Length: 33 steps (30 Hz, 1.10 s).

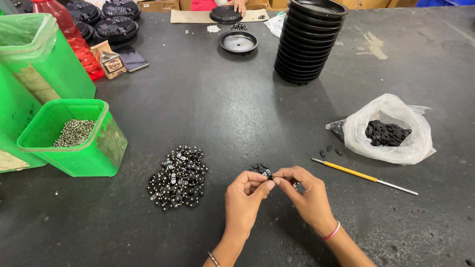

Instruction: The person sits at a workbench assembling small black plastic components, fitting metal pins into each plastic piece by hand and placing the finished pieces on the table. They occasionally use a thin metal rod tool to help seat a pin, working through the pile of parts one at a time.

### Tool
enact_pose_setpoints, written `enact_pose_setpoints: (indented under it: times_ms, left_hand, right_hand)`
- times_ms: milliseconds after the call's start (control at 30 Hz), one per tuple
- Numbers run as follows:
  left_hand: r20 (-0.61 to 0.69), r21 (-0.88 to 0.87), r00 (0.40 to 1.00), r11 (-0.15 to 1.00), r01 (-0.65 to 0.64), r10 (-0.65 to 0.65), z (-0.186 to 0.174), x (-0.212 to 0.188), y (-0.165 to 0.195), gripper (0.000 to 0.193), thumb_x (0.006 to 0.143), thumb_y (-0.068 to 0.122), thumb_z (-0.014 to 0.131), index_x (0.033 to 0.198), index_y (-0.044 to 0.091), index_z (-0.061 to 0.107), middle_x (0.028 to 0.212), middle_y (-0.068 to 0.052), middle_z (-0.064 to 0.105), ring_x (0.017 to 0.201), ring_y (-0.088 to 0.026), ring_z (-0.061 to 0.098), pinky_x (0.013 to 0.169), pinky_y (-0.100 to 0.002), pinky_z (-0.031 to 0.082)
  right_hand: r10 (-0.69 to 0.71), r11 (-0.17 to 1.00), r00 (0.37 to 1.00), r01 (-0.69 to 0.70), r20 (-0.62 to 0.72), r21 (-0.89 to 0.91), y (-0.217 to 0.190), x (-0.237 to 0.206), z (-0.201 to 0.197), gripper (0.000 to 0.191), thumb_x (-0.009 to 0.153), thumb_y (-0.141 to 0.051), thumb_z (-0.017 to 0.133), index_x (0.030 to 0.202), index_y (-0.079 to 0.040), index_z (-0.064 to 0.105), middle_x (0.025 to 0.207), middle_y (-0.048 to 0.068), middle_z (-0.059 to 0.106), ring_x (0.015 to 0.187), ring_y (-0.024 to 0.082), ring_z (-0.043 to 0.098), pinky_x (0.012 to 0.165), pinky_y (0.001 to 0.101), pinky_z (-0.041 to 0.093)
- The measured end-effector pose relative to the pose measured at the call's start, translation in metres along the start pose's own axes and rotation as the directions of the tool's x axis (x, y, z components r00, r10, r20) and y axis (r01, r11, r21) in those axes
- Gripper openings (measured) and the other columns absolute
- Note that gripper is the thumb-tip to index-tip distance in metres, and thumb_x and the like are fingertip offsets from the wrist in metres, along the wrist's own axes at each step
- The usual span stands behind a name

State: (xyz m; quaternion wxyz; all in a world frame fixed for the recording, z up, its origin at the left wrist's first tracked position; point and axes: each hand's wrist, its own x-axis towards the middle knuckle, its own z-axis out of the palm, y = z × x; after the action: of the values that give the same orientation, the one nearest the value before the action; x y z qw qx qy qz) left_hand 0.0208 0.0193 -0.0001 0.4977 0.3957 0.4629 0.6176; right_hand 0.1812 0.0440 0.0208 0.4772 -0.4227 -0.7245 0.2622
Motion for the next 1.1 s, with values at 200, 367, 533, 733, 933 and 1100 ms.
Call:
enact_pose_setpoints:
  times_ms: [200, 367, 533, 733, 933, 1100]
  left_hand:
    - [-0.006, 0.043, 1.0, 0.999, 0.021, -0.021, 0.001, -0.001, 0.003, 0.015, 0.084, 0.01, 0.082, 0.092, 0.001, 0.073, 0.079, -0.003, 0.075, 0.071, -0.008, 0.067, 0.066, -0.024, 0.057]
    - [-0.006, 0.132, 1.0, 0.991, -0.014, 0.015, 0.001, 0.0, 0.008, 0.015, 0.082, 0.01, 0.083, 0.09, 0.001, 0.074, 0.077, -0.002, 0.075, 0.07, -0.007, 0.067, 0.066, -0.023, 0.057]
    - [0.009, 0.249, 1.0, 0.968, -0.021, 0.019, -0.002, -0.001, 0.014, 0.013, 0.083, 0.01, 0.082, 0.09, 0.002, 0.076, 0.076, -0.002, 0.076, 0.07, -0.006, 0.069, 0.067, -0.023, 0.057]
    - [0.014, 0.167, 1.0, 0.986, -0.012, 0.01, 0.001, -0.002, 0.014, 0.014, 0.084, 0.008, 0.08, 0.095, 0.001, 0.076, 0.079, -0.003, 0.077, 0.071, -0.008, 0.07, 0.069, -0.025, 0.059]
    - [0.016, 0.23, 0.998, 0.971, -0.068, 0.066, 0.002, -0.005, 0.015, 0.014, 0.084, 0.006, 0.079, 0.096, 0.001, 0.076, 0.083, -0.005, 0.08, 0.075, -0.008, 0.073, 0.071, -0.025, 0.06]
    - [-0.011, 0.308, 0.995, 0.947, -0.092, 0.101, 0.004, -0.007, 0.017, 0.012, 0.083, 0.005, 0.078, 0.094, 0.001, 0.075, 0.081, -0.004, 0.08, 0.072, -0.008, 0.072, 0.069, -0.025, 0.059]
  right_hand:
    - [0.012, 1.0, 1.0, -0.012, 0.018, -0.013, -0.004, 0.0, -0.002, 0.011, 0.086, -0.006, 0.075, 0.096, -0.003, 0.075, 0.09, 0.004, 0.076, 0.077, 0.012, 0.068, 0.071, 0.0273, 0.055]
    - [0.042, 0.999, 0.998, -0.041, 0.04, -0.02, -0.004, 0.0, -0.003, 0.011, 0.085, -0.006, 0.076, 0.095, -0.002, 0.075, 0.088, 0.004, 0.075, 0.076, 0.013, 0.067, 0.072, 0.0278, 0.055]
    - [0.167, 0.94, 0.971, -0.21, 0.174, 0.268, 0.002, 0.004, -0.006, 0.02, 0.09, -0.008, 0.069, 0.108, -0.003, 0.072, 0.102, 0.001, 0.075, 0.094, 0.009, 0.069, 0.084, 0.0254, 0.057]
    - [0.216, 0.93, 0.955, -0.265, 0.204, 0.256, 0.016, -0.001, -0.005, 0.021, 0.092, -0.009, 0.07, 0.111, -0.001, 0.077, 0.098, 0.003, 0.078, 0.09, 0.009, 0.071, 0.08, 0.0254, 0.058]
    - [0.225, 0.923, 0.956, -0.271, 0.189, 0.272, 0.026, -0.002, -0.006, 0.02, 0.091, -0.008, 0.073, 0.11, -0.001, 0.077, 0.097, 0.003, 0.078, 0.09, 0.008, 0.069, 0.08, 0.0252, 0.057]
    - [0.197, 0.938, 0.96, -0.244, 0.2, 0.247, 0.022, -0.002, -0.005, 0.02, 0.09, -0.007, 0.073, 0.109, -0.001, 0.076, 0.097, 0.002, 0.078, 0.089, 0.007, 0.069, 0.079, 0.0245, 0.057]
